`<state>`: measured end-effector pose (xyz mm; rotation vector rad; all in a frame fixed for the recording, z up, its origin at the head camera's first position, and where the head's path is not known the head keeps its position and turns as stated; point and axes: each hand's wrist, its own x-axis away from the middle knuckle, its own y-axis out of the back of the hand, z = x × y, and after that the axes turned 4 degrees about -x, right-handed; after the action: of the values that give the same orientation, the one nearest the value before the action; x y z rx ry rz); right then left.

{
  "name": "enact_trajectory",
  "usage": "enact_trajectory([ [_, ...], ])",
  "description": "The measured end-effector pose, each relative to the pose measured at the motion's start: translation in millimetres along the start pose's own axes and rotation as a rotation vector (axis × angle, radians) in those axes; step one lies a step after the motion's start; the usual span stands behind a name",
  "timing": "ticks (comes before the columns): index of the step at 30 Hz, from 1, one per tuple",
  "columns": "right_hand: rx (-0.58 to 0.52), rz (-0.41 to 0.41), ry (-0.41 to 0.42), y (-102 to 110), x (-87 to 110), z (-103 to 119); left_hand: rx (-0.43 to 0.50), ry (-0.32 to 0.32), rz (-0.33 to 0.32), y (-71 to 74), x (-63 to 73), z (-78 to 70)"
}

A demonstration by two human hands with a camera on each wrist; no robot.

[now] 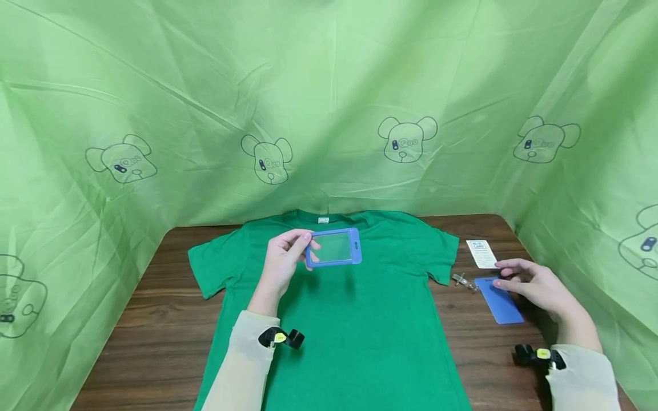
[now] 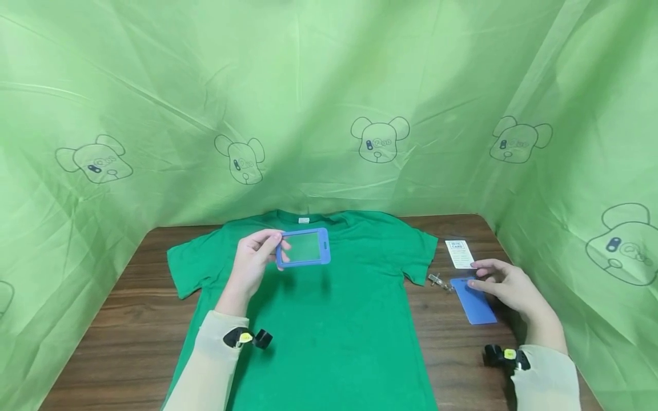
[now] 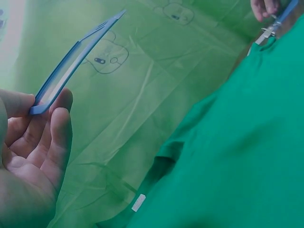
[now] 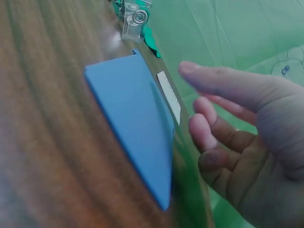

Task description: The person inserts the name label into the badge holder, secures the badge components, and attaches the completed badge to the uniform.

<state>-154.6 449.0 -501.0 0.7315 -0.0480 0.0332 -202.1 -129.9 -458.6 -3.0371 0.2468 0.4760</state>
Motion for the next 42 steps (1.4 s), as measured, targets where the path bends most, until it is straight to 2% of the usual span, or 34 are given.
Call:
enact_trajectory([
  [4, 0.007, -0.019, 0.080, 6, -14.4, 7, 0.001, -0.001, -0.002, 0.1, -0.4, 0.4],
  [9, -0.005, 0.007, 0.112, 18, -31.4, 13, 0.001, -0.011, 0.008, -2.1, -2.5, -0.7],
  [17, 0.056, 0.109, 0.137, 28, -50.5, 20, 0.013, -0.006, 0.009, -4.8, -2.9, 0.2],
  [25, 0.100, 0.210, 0.236, 25, -59.5, 19, 0.014, 0.007, 0.009, -4.5, -2.8, 0.5],
  [32, 0.012, 0.238, 0.179, 20, -69.3, 9, 0.020, 0.035, 0.016, -3.3, -2.8, 1.9],
  [42, 0.004, 0.282, 0.127, 15, -79.8, -2, 0.025, 0.046, 0.011, -1.4, -0.7, 3.7],
])
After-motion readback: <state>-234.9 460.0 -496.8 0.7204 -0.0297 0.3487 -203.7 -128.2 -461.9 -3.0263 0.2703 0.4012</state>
